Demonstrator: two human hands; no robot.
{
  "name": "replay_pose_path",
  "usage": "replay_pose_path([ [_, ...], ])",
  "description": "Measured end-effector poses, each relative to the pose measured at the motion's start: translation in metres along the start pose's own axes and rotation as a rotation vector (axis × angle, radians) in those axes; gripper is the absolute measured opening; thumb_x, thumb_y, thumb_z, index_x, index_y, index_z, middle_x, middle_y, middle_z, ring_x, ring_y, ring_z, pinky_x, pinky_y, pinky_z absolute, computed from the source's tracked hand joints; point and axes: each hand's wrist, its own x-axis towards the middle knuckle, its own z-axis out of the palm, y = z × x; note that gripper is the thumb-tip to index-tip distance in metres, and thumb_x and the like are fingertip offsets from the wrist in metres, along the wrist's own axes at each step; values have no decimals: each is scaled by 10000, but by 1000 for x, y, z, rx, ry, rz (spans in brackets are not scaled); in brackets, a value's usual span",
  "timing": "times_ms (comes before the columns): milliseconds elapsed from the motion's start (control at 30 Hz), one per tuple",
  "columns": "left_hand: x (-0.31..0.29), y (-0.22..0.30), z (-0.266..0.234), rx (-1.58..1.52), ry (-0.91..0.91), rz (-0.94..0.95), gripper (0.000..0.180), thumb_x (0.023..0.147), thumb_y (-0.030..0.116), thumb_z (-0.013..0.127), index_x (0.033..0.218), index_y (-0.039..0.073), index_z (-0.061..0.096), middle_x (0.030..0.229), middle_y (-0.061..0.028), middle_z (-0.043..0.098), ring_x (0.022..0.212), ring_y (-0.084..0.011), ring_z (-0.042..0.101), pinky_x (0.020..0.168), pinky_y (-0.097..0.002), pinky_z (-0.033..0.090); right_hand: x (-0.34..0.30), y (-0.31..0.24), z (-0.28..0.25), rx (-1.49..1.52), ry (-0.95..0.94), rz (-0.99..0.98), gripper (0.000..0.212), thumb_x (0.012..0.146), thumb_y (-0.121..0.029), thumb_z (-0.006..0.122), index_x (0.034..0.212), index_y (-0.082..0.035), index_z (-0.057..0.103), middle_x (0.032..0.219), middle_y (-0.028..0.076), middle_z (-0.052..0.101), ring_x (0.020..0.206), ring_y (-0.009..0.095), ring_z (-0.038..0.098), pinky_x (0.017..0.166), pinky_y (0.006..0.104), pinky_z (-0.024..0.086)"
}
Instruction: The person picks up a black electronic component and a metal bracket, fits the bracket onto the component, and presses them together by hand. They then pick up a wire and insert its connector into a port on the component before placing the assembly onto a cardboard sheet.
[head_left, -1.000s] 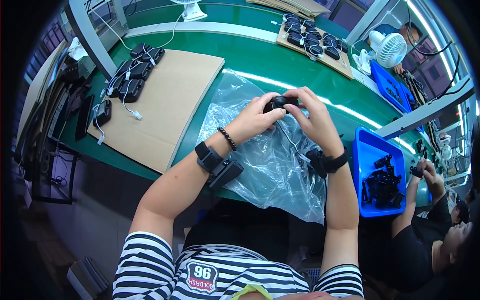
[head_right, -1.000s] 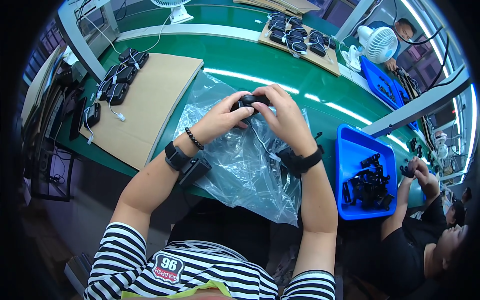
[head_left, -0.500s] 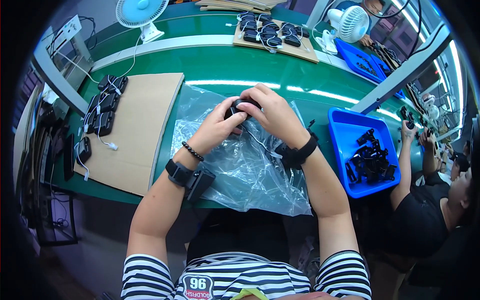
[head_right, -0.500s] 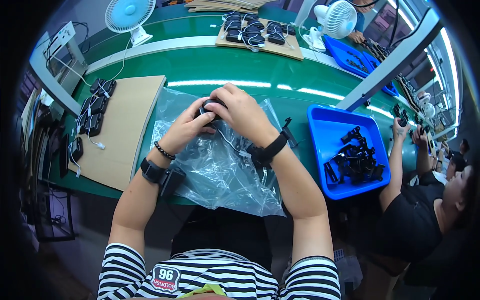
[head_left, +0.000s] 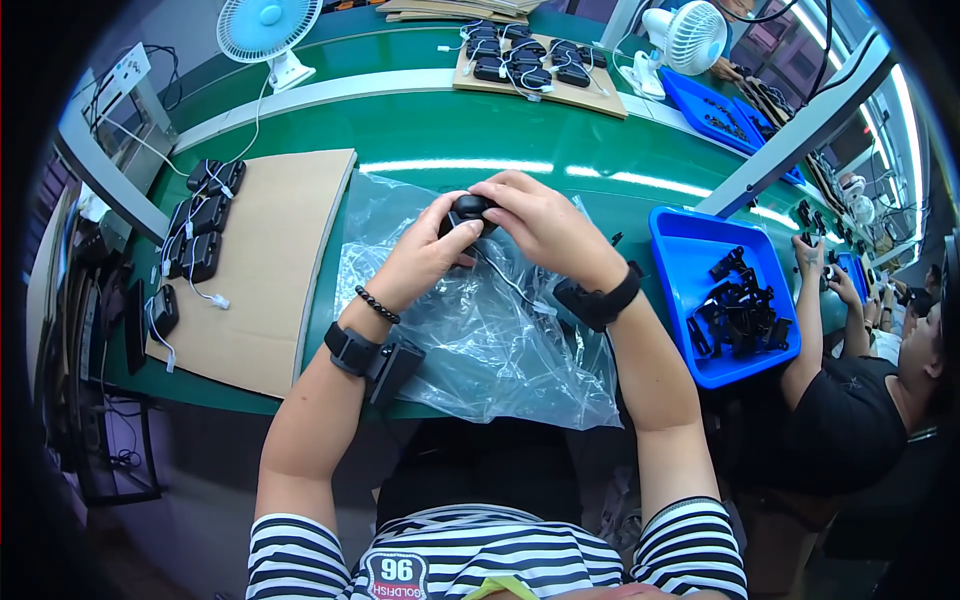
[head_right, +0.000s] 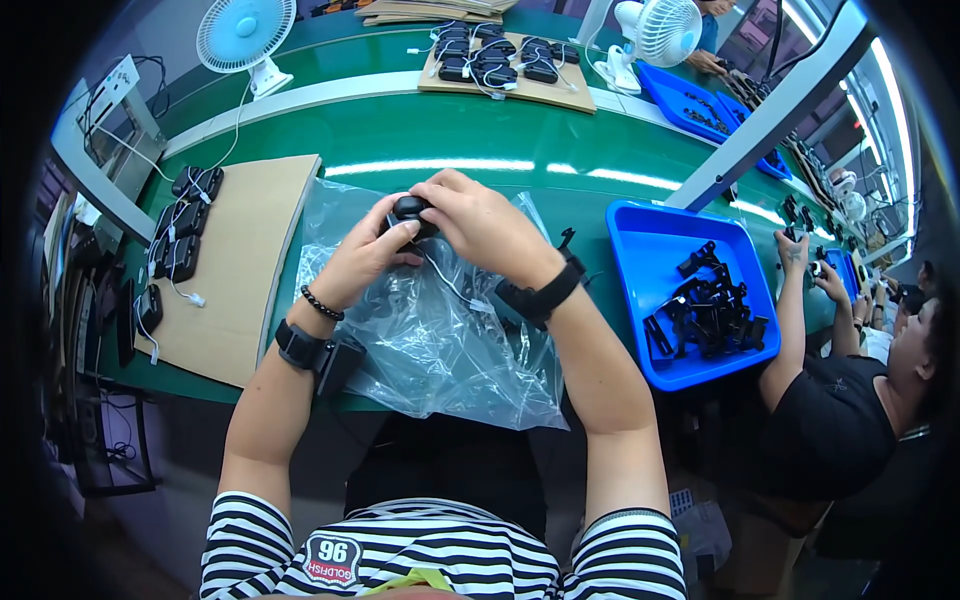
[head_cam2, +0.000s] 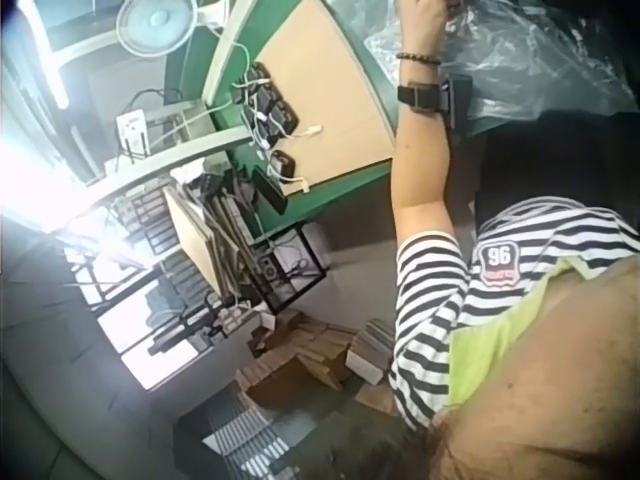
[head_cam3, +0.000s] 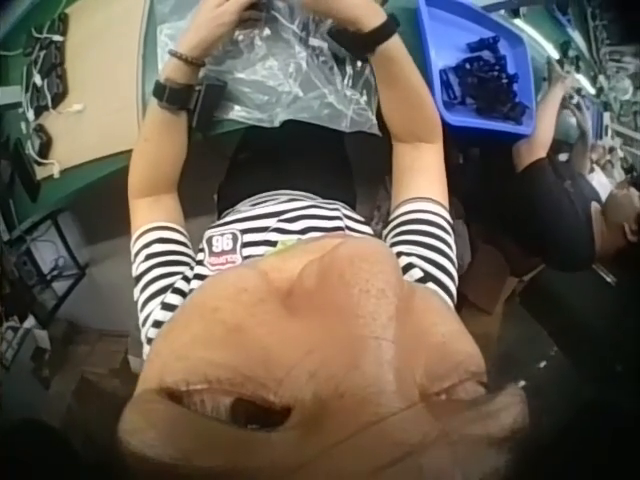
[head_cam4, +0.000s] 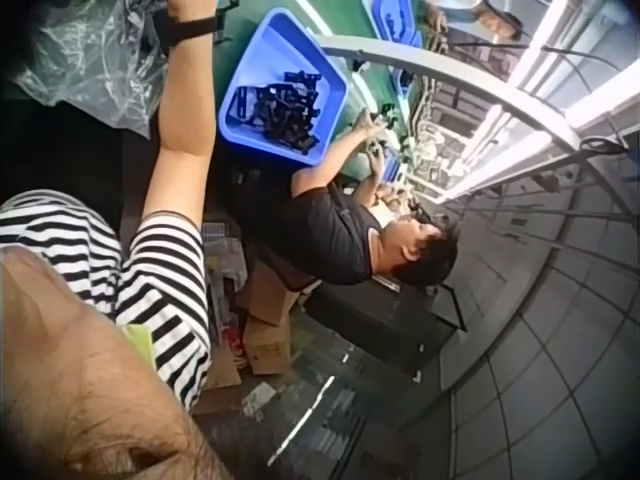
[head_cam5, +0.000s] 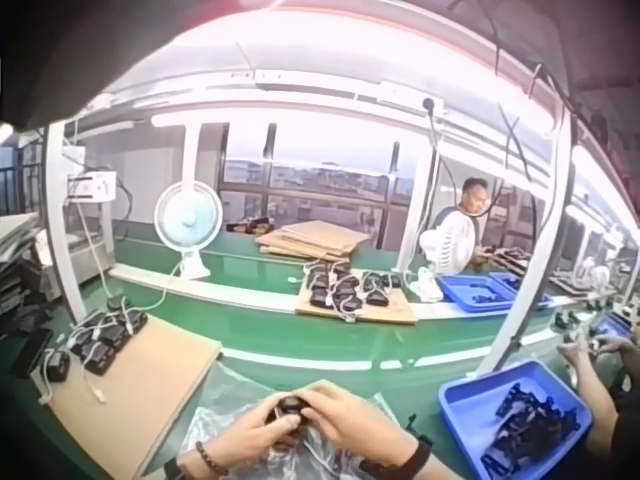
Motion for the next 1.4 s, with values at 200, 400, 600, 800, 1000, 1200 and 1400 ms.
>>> replay_pose_path([
  [200, -1, 1, 2, -49, 10, -12, 440, 1017, 249, 605, 1402, 71, 490, 1240, -67, 548, 1058, -125, 580, 814, -290, 582, 0, -1, 6, -106, 27, 28, 251, 955, -137, 643, 1188, -43, 654, 1099, 141, 647, 925, 340, 668, 789, 386, 549],
  [400, -2, -1, 2, 35, 19, 8, 435, 1021, 260, 604, 1401, 78, 494, 1240, -64, 547, 1063, -126, 579, 808, -291, 585, 2, -6, 5, -56, -22, 54, 251, 967, -157, 635, 1192, -49, 658, 1110, 137, 656, 974, 325, 670, 807, 378, 547],
  [600, 0, 4, 2, 59, -14, -29, 436, 1048, 242, 564, 1442, 92, 450, 1280, -59, 558, 1130, -136, 587, 885, -313, 570, 2, 2, -7, -7, -49, 14, 251, 969, -162, 635, 1193, -50, 661, 1134, 139, 662, 1008, 324, 667, 823, 374, 546],
  [800, -1, 2, 2, 111, 22, -18, 440, 1050, 252, 564, 1444, 94, 449, 1269, -60, 550, 1127, -134, 581, 888, -315, 571, 5, -7, -4, -72, -59, 59, 256, 960, -160, 649, 1190, -49, 662, 1131, 139, 664, 998, 329, 667, 813, 379, 543],
  [1000, 1, 3, 2, 192, 34, -17, 444, 1044, 264, 574, 1438, 95, 458, 1271, -60, 527, 1138, -132, 562, 882, -314, 575, 4, -2, -9, 152, -77, 71, 249, 950, -138, 660, 1180, -43, 665, 1137, 142, 660, 989, 321, 668, 795, 369, 547],
  [1200, 0, -4, 1, 197, 29, 4, 461, 1036, 272, 588, 1439, 90, 457, 1258, -67, 523, 1116, -136, 566, 871, -309, 579, 3, 2, -15, 109, -110, 107, 251, 955, -128, 662, 1190, -41, 667, 1156, 118, 662, 988, 267, 672, 769, 329, 560],
  [1400, 1, -9, 0, 149, 45, 4, 480, 1033, 271, 594, 1449, 84, 445, 1250, -72, 524, 1104, -138, 568, 877, -304, 577, 5, -4, -6, -56, -70, 121, 261, 958, -130, 663, 1202, -40, 666, 1155, 98, 666, 1015, 245, 664, 775, 320, 565],
])
